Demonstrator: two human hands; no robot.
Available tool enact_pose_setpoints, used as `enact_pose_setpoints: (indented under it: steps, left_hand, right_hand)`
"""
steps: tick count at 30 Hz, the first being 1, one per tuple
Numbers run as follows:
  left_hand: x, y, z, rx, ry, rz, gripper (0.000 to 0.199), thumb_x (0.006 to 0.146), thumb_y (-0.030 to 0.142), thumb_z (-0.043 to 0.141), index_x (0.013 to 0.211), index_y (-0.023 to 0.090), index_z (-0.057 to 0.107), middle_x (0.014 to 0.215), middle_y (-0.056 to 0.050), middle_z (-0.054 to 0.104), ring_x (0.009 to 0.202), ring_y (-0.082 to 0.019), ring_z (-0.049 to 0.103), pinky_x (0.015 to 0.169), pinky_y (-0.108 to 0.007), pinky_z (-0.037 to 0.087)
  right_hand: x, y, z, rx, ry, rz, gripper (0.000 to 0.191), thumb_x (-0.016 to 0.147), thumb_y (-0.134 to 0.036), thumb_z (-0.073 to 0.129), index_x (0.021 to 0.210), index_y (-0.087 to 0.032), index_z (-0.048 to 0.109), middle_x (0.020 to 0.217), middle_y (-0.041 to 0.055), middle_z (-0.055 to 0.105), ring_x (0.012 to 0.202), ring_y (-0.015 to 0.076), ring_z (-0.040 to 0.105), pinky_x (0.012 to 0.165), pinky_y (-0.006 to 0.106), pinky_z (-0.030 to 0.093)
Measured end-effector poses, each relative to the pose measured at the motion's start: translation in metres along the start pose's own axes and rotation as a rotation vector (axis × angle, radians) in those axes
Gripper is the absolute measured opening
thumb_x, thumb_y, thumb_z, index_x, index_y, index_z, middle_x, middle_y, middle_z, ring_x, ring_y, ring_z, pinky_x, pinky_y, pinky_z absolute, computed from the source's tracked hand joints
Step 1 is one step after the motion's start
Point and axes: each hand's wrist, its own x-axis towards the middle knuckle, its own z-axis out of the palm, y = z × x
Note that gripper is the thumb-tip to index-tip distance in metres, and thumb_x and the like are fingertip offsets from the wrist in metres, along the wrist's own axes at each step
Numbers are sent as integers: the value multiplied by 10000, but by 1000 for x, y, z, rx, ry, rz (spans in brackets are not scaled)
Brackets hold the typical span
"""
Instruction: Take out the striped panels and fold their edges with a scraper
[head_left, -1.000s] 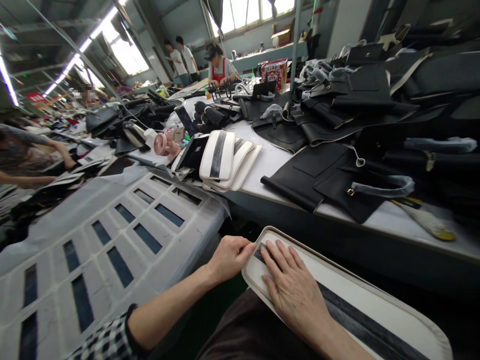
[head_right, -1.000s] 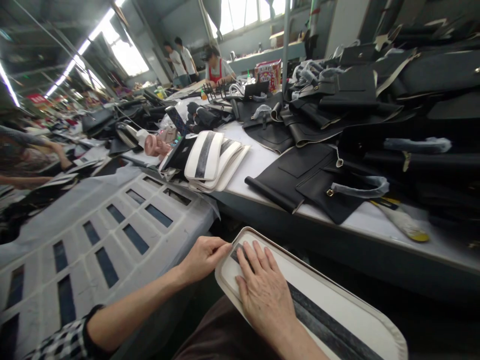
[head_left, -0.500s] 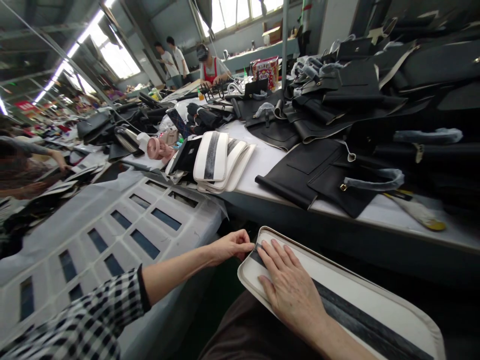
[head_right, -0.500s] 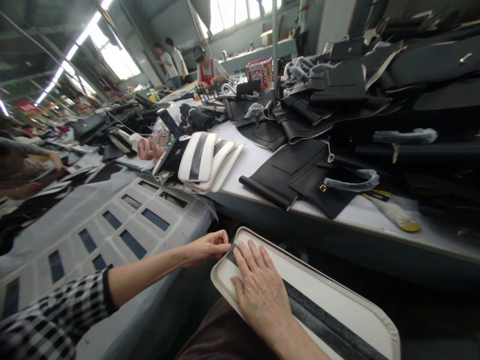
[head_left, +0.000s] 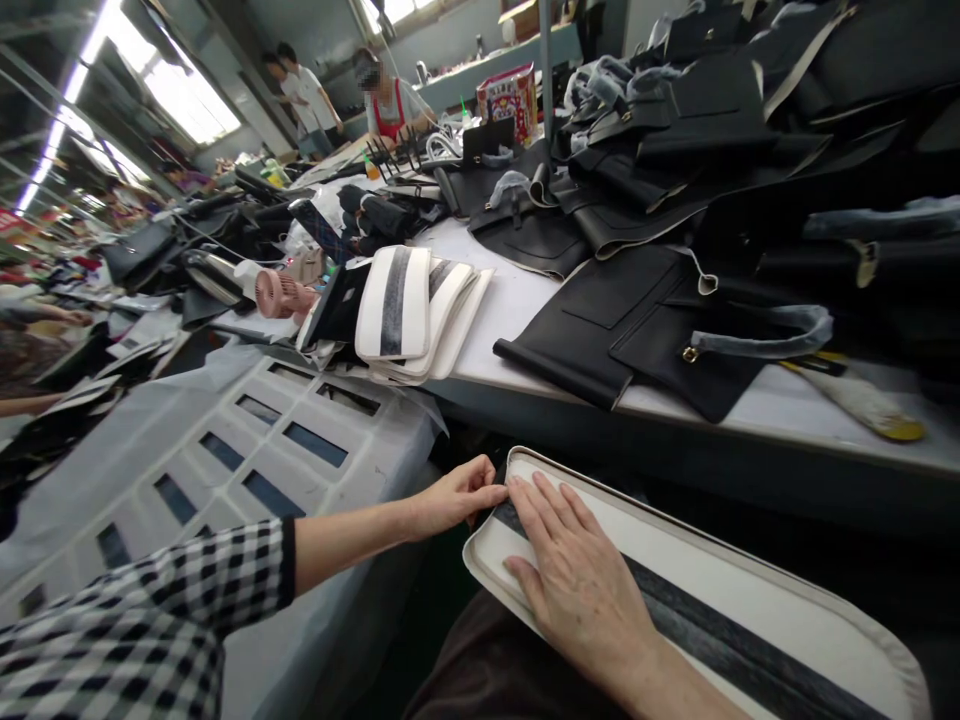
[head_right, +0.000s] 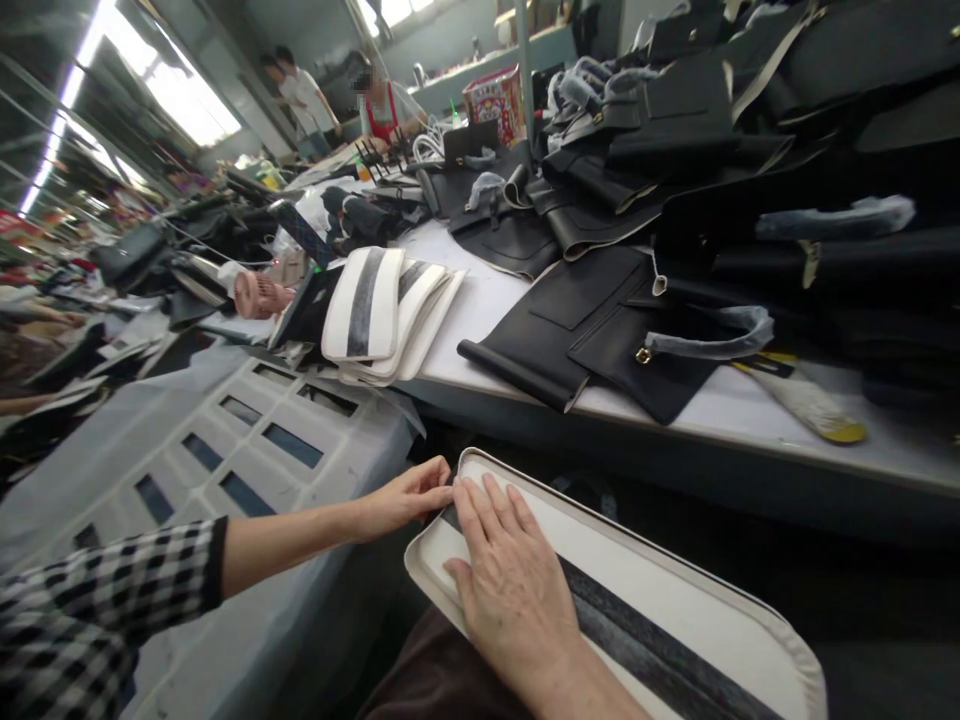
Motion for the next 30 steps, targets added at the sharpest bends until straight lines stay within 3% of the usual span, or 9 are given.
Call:
enact_pose_setpoints:
  steps: [6,9,12,17,19,21,24,27,30]
  left_hand:
    - [-7,-19,27,-109,249,103,481,829,593,656,828,209,368,702,75,346,650,-99,319,584,-214,293]
    - [-7,-33,35,-160,265,136,486,824,591,662,839,217,350,710,75,347,654,-101,318,593,-213,295]
    - [-8,-40,34,-142,272,169,482,822,602,653,854,221,359,727,71,361,656,-106,354,599,-219,320]
    - [-17,-16,24,420,422,501,340,817,357,730,1056,216,533,1007,-18,555,951,-189,526,876,-334,422]
    - [-21,4,22,757,327,690,285,857,248,688,1126,253,593,1181,-43,573,1124,-226,512,1004,-392,360]
    - [-22,24,26,1008,63,814,321,896,142,589,1177,295,612,1223,-29,589,1159,-219,515,1020,-385,350]
    - [-19,47,41,1206,-212,856,474,836,42,525,1232,293,594,1154,-32,615,1104,-213,545,982,-352,401]
    - [-15,61,58,1324,-228,812,490,791,43,516,1209,285,594,1000,-36,612,976,-229,571,897,-370,453]
    - [-13,71,74,1385,-204,798,248,880,162,506,1074,254,630,982,-51,604,905,-248,576,831,-415,474]
  right_hand:
    - [-1,-3,-12,102,-72,82,927,830,-364,673,1578,-192,152,1654,52,138,1497,232,226,1210,464,288]
    - [-4,-5,-17,215,-57,115,933,834,-415,673,1575,-207,146,1648,74,183,1497,237,226,1208,491,291]
    - [-11,-3,-20,376,51,160,757,892,-412,613,1537,-220,266,1623,107,267,1498,258,222,1196,521,298]
    - [-17,10,-20,774,262,354,510,913,-407,583,1385,-237,493,1500,115,471,1384,272,427,1145,502,368]
    - [-15,13,-19,986,335,461,460,882,-423,615,1296,-227,574,1314,111,621,1195,261,577,1024,450,472]
    - [-9,14,-22,1246,388,581,384,816,-415,691,1130,-194,674,1065,88,705,983,232,638,894,383,509]
    - [-1,13,-39,1558,494,714,273,753,-404,730,897,-173,713,942,69,716,840,192,640,775,327,506]
    - [-10,18,-74,1683,614,690,256,793,-414,680,890,-178,690,983,80,726,799,181,658,710,320,519]
    - [-54,42,-102,1568,836,661,240,831,-407,691,902,-177,695,960,83,739,774,185,673,701,329,534]
